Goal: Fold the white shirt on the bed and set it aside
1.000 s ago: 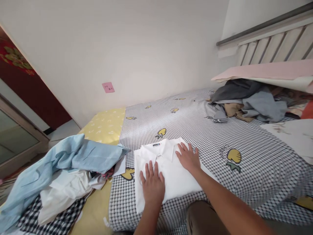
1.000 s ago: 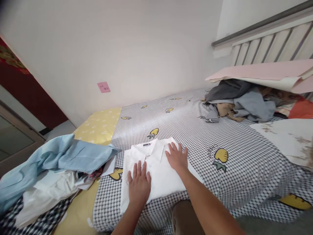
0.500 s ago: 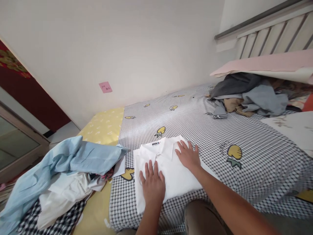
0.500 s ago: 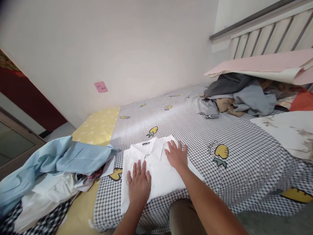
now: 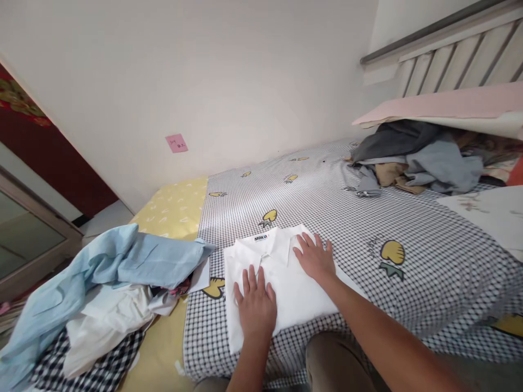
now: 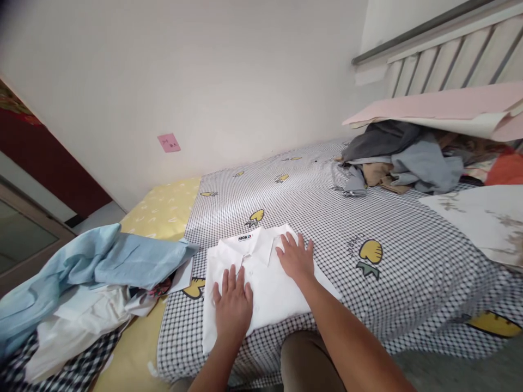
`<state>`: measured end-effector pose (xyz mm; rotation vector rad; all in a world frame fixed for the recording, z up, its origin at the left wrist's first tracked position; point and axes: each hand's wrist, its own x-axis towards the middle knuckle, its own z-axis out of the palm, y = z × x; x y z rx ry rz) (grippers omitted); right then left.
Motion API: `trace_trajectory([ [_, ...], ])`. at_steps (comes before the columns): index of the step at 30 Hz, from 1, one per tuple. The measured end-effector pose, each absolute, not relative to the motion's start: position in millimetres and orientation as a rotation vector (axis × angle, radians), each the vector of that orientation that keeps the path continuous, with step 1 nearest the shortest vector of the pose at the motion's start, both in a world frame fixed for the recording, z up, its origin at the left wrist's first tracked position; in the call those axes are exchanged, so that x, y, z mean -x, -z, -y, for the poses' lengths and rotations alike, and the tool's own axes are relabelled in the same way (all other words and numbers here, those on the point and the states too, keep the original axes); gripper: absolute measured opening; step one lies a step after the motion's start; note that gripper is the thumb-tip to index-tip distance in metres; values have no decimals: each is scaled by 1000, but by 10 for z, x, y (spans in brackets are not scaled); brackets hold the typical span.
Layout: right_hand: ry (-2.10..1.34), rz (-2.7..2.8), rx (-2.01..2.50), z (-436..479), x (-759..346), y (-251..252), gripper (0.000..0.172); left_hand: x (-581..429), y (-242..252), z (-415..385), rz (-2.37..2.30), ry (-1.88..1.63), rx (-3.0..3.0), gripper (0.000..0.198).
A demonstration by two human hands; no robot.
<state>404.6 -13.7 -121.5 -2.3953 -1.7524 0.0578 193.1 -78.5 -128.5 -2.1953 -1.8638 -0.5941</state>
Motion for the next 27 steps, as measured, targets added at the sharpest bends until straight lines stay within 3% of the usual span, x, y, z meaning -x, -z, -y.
trace_trajectory([
  [18, -11, 1794, 2426, 209, -4043, 1203, 61, -1939, 1348, 778, 1884, 697, 2209, 48],
  [27, 98, 1938, 2217, 800, -4168, 1341, 55, -1935, 1374, 754, 1796, 625, 2183, 49],
])
